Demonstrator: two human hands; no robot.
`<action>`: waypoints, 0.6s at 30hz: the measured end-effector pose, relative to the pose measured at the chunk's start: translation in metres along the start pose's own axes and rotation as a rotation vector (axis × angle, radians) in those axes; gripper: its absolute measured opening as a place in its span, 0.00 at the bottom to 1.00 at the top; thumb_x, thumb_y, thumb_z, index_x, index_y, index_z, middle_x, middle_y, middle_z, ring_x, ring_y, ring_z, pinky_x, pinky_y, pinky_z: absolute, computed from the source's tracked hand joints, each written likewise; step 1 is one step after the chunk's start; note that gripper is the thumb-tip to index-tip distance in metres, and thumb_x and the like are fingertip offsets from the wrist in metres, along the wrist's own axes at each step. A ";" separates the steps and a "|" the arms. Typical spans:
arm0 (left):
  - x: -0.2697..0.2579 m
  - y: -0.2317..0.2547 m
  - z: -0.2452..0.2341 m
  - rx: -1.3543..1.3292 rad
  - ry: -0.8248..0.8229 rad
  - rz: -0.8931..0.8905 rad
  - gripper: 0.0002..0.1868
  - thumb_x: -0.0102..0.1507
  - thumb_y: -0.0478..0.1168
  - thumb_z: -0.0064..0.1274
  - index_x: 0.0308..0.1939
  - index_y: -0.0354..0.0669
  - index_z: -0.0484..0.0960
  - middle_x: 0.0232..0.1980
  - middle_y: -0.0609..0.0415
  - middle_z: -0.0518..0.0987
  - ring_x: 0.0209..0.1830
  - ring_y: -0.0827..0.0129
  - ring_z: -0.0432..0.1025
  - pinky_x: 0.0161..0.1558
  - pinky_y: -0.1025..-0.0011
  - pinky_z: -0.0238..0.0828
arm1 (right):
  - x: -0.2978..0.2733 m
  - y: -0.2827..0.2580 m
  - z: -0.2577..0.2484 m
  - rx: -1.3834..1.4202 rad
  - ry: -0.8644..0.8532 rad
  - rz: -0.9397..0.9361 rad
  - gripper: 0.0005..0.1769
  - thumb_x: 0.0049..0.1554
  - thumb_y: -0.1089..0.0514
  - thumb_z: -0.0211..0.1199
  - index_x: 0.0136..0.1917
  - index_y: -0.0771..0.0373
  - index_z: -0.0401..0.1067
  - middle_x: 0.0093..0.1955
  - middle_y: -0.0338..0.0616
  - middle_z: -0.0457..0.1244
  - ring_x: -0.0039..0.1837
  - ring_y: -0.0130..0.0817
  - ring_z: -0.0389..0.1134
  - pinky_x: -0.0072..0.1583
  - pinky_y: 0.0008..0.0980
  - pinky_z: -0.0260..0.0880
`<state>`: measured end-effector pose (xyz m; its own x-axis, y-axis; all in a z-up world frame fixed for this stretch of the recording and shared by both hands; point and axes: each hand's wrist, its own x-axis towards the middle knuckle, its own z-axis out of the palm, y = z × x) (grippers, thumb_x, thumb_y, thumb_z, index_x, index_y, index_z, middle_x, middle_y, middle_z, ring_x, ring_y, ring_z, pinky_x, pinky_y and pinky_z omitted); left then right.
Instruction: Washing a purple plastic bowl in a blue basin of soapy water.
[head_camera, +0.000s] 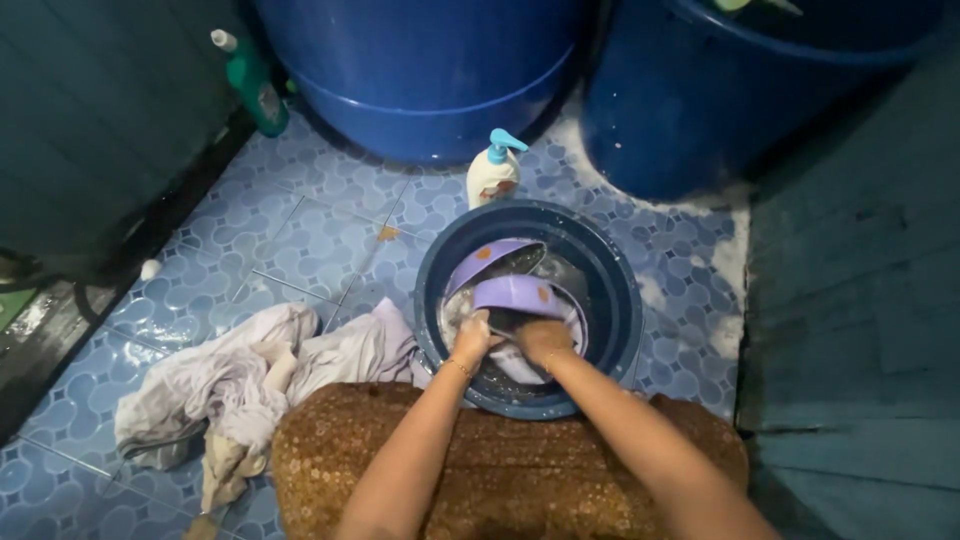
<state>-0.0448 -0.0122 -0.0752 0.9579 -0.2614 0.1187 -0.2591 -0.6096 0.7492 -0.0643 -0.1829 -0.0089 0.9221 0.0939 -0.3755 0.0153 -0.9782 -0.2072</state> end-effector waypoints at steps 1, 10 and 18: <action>0.006 0.000 0.002 0.003 0.004 0.002 0.22 0.49 0.40 0.63 0.44 0.31 0.78 0.46 0.37 0.81 0.46 0.45 0.76 0.48 0.56 0.74 | -0.003 -0.002 -0.009 0.001 0.004 -0.003 0.22 0.62 0.44 0.51 0.51 0.60 0.80 0.57 0.58 0.68 0.59 0.59 0.70 0.61 0.54 0.68; 0.016 0.153 -0.174 -0.276 0.495 0.362 0.24 0.61 0.27 0.44 0.62 0.40 0.77 0.66 0.42 0.78 0.71 0.50 0.72 0.73 0.60 0.66 | -0.090 -0.023 -0.085 0.380 0.505 -0.095 0.36 0.52 0.44 0.70 0.67 0.65 0.66 0.61 0.60 0.67 0.60 0.60 0.69 0.56 0.50 0.69; 0.021 0.130 -0.197 -0.479 0.685 0.387 0.19 0.72 0.38 0.47 0.67 0.41 0.71 0.71 0.39 0.70 0.75 0.47 0.65 0.77 0.58 0.61 | -0.045 0.031 -0.054 1.376 0.144 0.003 0.26 0.52 0.57 0.61 0.64 0.63 0.70 0.54 0.49 0.70 0.54 0.38 0.73 0.57 0.37 0.73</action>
<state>-0.0340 0.0509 0.1532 0.7184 0.2106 0.6630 -0.6446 -0.1568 0.7483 -0.0847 -0.2271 0.0504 0.9541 -0.0102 -0.2992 -0.2992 -0.0015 -0.9542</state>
